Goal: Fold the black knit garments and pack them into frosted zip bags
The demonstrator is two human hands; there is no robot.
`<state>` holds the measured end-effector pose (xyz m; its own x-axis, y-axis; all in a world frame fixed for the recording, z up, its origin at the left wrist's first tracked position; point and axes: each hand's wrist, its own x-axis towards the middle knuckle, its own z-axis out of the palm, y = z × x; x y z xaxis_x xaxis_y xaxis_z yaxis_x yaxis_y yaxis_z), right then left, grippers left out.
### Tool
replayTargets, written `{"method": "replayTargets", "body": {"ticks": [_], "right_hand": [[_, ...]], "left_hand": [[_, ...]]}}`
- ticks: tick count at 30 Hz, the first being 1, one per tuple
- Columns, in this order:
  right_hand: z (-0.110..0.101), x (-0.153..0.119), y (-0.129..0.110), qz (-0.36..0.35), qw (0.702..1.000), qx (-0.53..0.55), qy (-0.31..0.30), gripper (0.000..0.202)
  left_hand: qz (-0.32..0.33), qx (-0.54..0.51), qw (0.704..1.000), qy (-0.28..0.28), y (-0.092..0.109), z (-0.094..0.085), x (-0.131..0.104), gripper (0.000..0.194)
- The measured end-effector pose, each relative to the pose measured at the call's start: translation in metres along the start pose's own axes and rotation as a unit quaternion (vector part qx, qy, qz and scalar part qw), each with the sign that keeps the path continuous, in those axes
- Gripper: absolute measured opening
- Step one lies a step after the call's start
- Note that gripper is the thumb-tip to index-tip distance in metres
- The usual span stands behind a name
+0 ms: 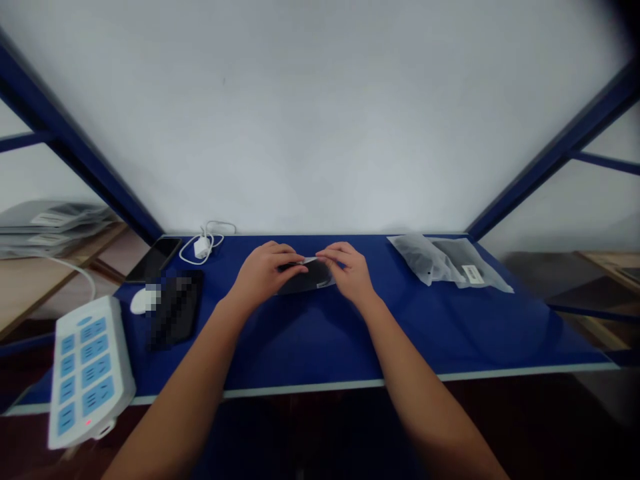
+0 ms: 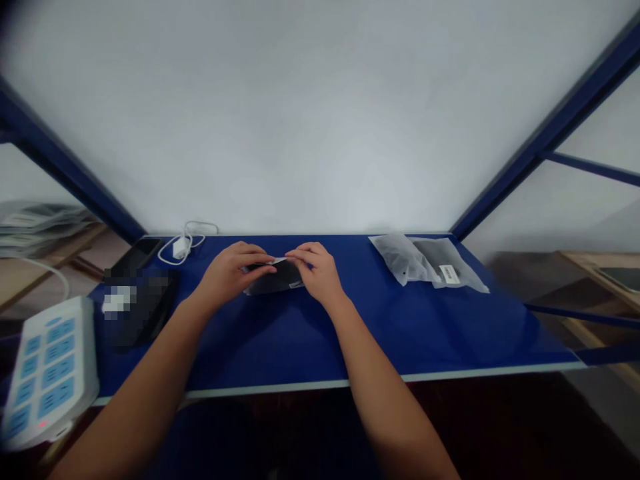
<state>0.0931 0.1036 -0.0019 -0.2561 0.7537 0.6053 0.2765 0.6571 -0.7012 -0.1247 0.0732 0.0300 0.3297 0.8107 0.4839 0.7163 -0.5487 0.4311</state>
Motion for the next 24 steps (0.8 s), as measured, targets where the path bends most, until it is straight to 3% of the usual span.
{"method": "replayTargets", "body": {"ticks": [3,7,9,12,14,16,20,22,24], "right_hand": [[0.000,0.002,-0.002,0.028,0.999,0.009,0.023,0.019],[-0.023,0.003,0.015,0.128,0.979,-0.025,0.159,0.027],[-0.046,-0.004,0.030,0.186,0.956,-0.050,0.222,0.031],[-0.078,-0.025,0.044,0.247,0.926,-0.134,0.251,0.035],[-0.086,-0.038,0.043,0.243,0.909,-0.239,0.238,0.039],[-0.079,-0.046,0.036,0.191,0.897,-0.336,0.212,0.040],[-0.048,-0.050,0.032,0.090,0.913,-0.393,0.060,0.043],[-0.042,-0.052,0.043,0.108,0.913,-0.392,-0.002,0.043],[-0.045,-0.056,0.056,0.144,0.905,-0.399,-0.013,0.041]], "left_hand": [[-0.033,0.025,0.998,0.041,0.001,-0.005,-0.003,0.028],[-0.111,0.085,0.975,0.172,0.004,-0.003,-0.022,0.038],[-0.145,0.097,0.970,0.168,0.008,0.005,-0.041,0.044],[-0.191,0.104,0.973,0.082,0.019,0.026,-0.078,0.049],[-0.201,0.110,0.973,0.016,0.028,0.042,-0.101,0.047],[-0.190,0.134,0.972,-0.022,0.036,0.055,-0.116,0.044],[-0.192,0.158,0.968,-0.038,0.042,0.061,-0.122,0.041],[-0.195,0.156,0.968,-0.039,0.041,0.059,-0.121,0.042],[-0.192,0.150,0.969,-0.043,0.040,0.056,-0.121,0.042]]}}
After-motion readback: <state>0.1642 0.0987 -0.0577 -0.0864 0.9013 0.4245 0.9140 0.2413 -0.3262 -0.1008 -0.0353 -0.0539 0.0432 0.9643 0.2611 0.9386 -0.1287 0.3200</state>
